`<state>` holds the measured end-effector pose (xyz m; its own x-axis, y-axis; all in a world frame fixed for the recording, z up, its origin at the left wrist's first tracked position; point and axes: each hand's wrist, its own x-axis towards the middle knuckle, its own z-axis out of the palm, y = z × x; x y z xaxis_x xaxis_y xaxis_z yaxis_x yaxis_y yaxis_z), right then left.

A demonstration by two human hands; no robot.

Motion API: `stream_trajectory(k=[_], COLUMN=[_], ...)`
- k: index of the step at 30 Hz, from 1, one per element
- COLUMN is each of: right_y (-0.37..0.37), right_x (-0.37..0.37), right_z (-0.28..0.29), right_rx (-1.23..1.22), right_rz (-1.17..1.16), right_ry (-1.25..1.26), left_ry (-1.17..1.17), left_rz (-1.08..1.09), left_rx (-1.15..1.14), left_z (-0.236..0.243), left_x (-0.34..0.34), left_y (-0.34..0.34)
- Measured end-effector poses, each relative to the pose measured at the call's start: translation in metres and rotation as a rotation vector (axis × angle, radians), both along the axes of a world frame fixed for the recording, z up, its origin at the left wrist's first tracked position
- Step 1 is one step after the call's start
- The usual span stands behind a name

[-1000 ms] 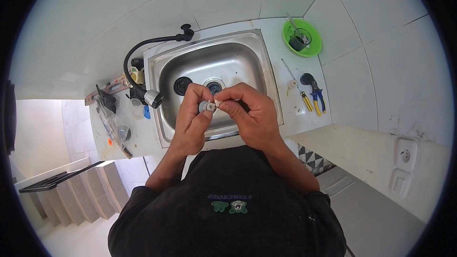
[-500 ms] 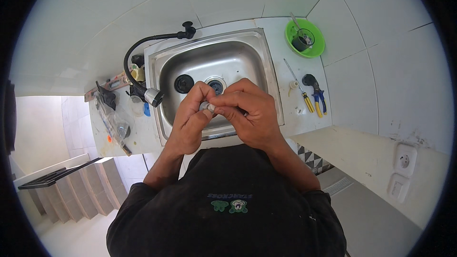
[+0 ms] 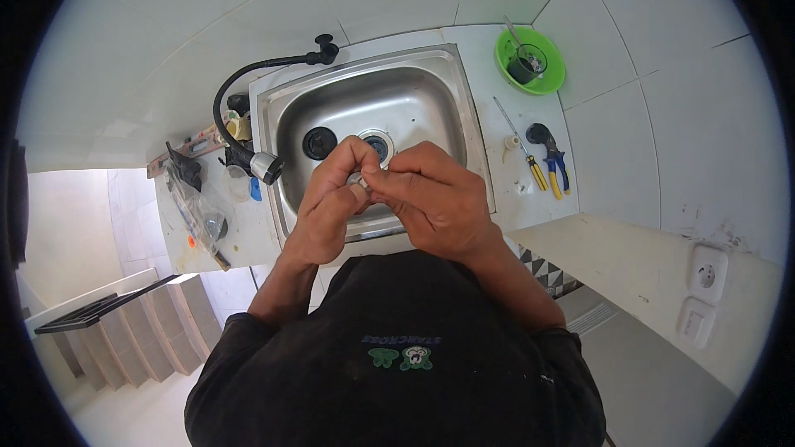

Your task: Repairing a sink faucet cartridge or valve assembly.

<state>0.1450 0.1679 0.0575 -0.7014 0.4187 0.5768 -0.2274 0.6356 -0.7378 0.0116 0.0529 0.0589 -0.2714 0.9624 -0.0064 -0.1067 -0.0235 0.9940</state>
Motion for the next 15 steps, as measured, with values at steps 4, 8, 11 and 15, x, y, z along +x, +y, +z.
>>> stream_trajectory(k=[4, 8, 11, 15], right_y=[0.0067, 0.0072, 0.0052, 0.0047], right_x=[0.003, 0.002, 0.0016, 0.0011], right_z=[0.0071, 0.0082, 0.0075, 0.005], right_rx=[-0.128, -0.127, -0.033, 0.084], right_rz=[0.08, 0.059, 0.02, -0.003], right_ry=[-0.063, -0.055, -0.031, -0.033], left_ry=[-0.252, -0.547, -0.707, -0.895], left_rz=[-0.044, -0.09, -0.127, -0.186], left_rx=[-0.018, -0.073, -0.068, -0.07], left_z=[-0.0003, -0.0067, -0.0078, -0.0097], left_x=[0.0014, 0.0002, -0.0007, -0.0012], left_y=[0.0022, 0.0027, 0.0011, -0.002])
